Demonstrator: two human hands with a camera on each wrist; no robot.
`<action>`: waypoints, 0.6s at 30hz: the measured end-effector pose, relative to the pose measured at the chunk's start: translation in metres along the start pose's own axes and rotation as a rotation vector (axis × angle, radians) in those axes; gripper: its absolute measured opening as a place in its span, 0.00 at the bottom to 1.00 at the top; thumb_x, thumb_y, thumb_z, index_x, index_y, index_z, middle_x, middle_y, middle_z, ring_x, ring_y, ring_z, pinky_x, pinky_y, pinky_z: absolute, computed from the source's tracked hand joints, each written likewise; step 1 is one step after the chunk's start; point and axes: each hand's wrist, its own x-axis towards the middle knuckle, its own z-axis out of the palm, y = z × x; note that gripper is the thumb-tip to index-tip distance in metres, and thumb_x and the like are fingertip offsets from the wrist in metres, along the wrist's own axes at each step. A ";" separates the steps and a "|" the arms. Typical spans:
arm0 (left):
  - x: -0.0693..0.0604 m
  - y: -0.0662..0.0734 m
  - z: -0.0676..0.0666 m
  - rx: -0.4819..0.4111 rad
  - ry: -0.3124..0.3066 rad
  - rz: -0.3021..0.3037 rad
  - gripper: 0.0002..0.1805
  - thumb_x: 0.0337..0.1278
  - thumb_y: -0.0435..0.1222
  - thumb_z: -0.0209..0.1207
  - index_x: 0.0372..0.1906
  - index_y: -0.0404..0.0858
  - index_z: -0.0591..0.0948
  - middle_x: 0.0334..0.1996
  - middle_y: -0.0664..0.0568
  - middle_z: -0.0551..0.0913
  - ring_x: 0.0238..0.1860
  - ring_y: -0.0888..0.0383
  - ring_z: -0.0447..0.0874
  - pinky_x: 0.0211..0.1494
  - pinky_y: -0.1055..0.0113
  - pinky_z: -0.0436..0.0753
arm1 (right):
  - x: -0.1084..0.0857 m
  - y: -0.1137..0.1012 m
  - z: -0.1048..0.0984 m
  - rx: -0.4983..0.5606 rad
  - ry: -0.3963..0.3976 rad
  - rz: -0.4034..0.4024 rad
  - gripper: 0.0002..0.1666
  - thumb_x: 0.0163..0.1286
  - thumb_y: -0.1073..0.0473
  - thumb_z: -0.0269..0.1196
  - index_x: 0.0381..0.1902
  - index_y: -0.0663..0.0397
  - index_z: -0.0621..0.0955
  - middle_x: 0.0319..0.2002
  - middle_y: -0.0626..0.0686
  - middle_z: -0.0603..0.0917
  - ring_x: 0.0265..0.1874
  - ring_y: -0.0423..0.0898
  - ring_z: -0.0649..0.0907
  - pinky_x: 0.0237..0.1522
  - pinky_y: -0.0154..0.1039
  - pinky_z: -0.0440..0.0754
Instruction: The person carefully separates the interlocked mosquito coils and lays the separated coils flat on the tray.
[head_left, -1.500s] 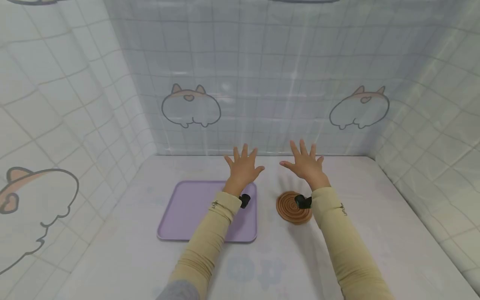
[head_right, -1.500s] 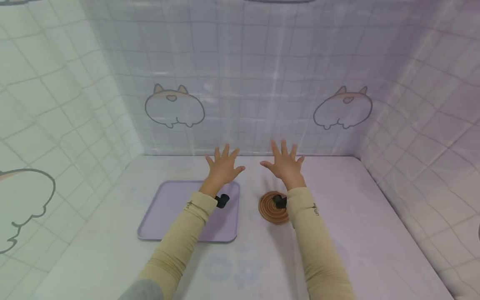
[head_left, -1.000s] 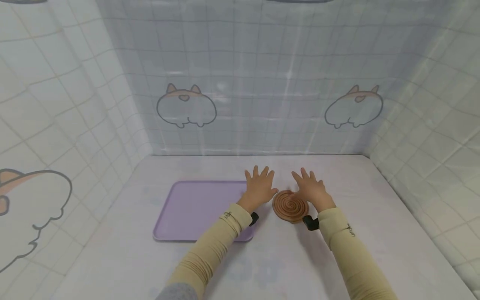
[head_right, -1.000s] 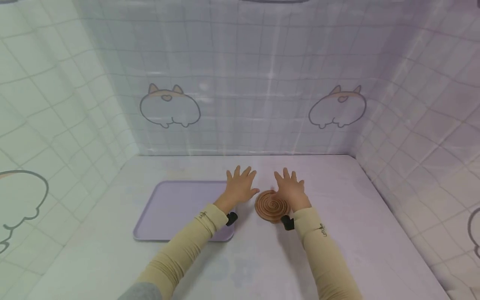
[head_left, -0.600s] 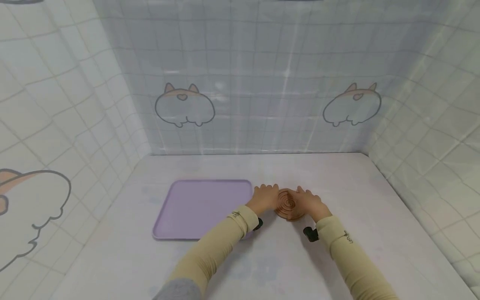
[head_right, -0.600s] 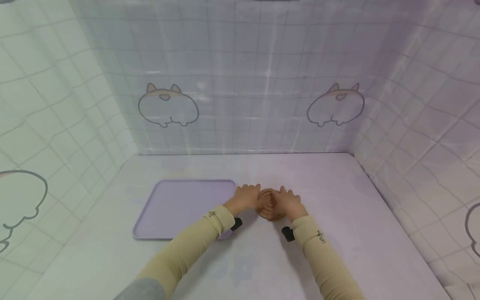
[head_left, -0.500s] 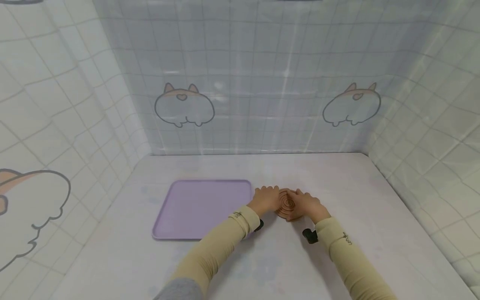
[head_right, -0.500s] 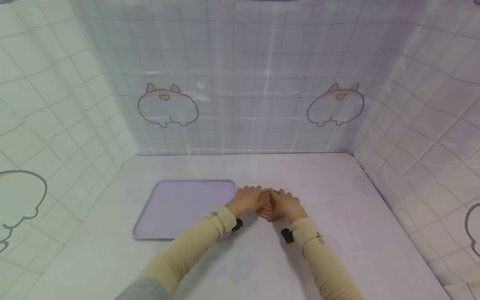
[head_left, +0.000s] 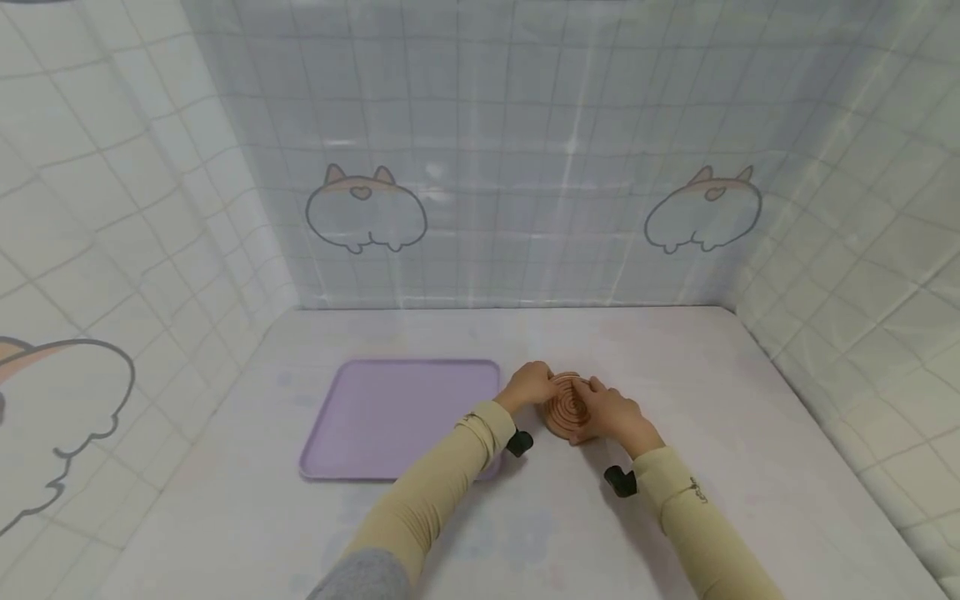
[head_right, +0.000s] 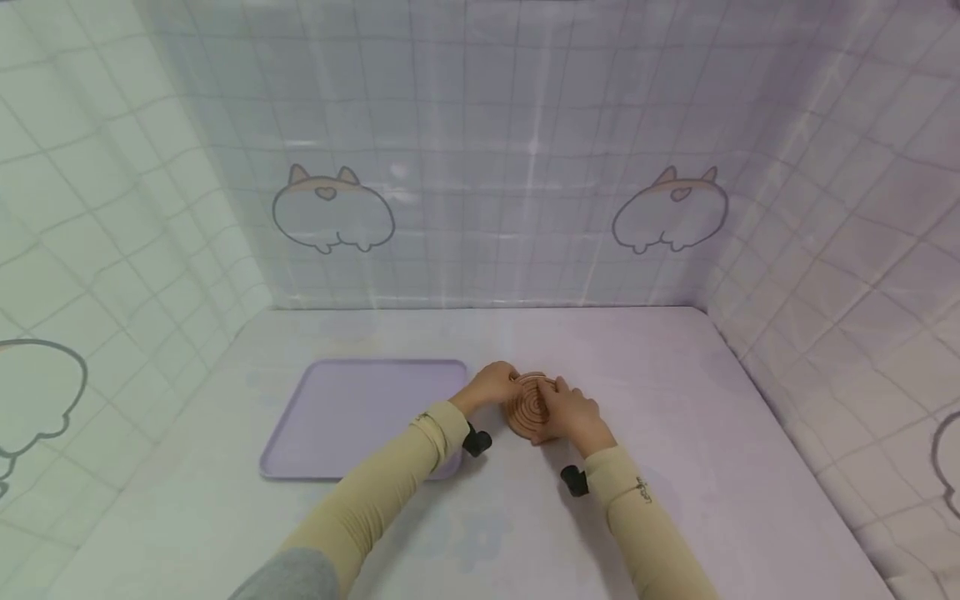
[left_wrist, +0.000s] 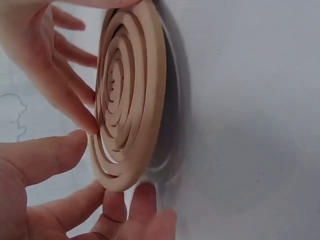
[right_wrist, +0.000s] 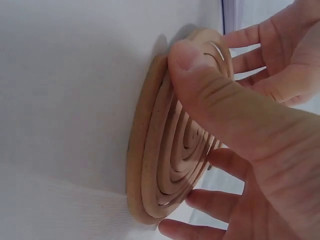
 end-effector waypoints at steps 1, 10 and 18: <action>0.000 -0.001 -0.001 -0.038 -0.001 -0.002 0.10 0.55 0.35 0.57 0.38 0.32 0.80 0.30 0.50 0.79 0.23 0.61 0.70 0.24 0.72 0.69 | -0.001 0.000 0.000 0.001 0.010 -0.007 0.61 0.45 0.44 0.74 0.71 0.53 0.55 0.67 0.67 0.56 0.56 0.70 0.68 0.43 0.66 0.71; -0.002 -0.007 -0.002 -0.270 0.002 -0.013 0.16 0.50 0.33 0.62 0.45 0.32 0.75 0.36 0.47 0.79 0.22 0.58 0.77 0.22 0.69 0.77 | -0.007 -0.001 0.003 0.025 0.094 -0.071 0.68 0.45 0.44 0.74 0.73 0.53 0.44 0.69 0.69 0.51 0.55 0.72 0.68 0.42 0.64 0.73; -0.012 -0.023 -0.013 -0.556 0.079 0.007 0.16 0.52 0.28 0.62 0.45 0.32 0.72 0.39 0.39 0.81 0.27 0.56 0.81 0.26 0.64 0.81 | 0.000 0.001 -0.015 0.330 0.223 -0.044 0.61 0.62 0.51 0.64 0.70 0.64 0.32 0.64 0.73 0.60 0.58 0.67 0.68 0.53 0.60 0.69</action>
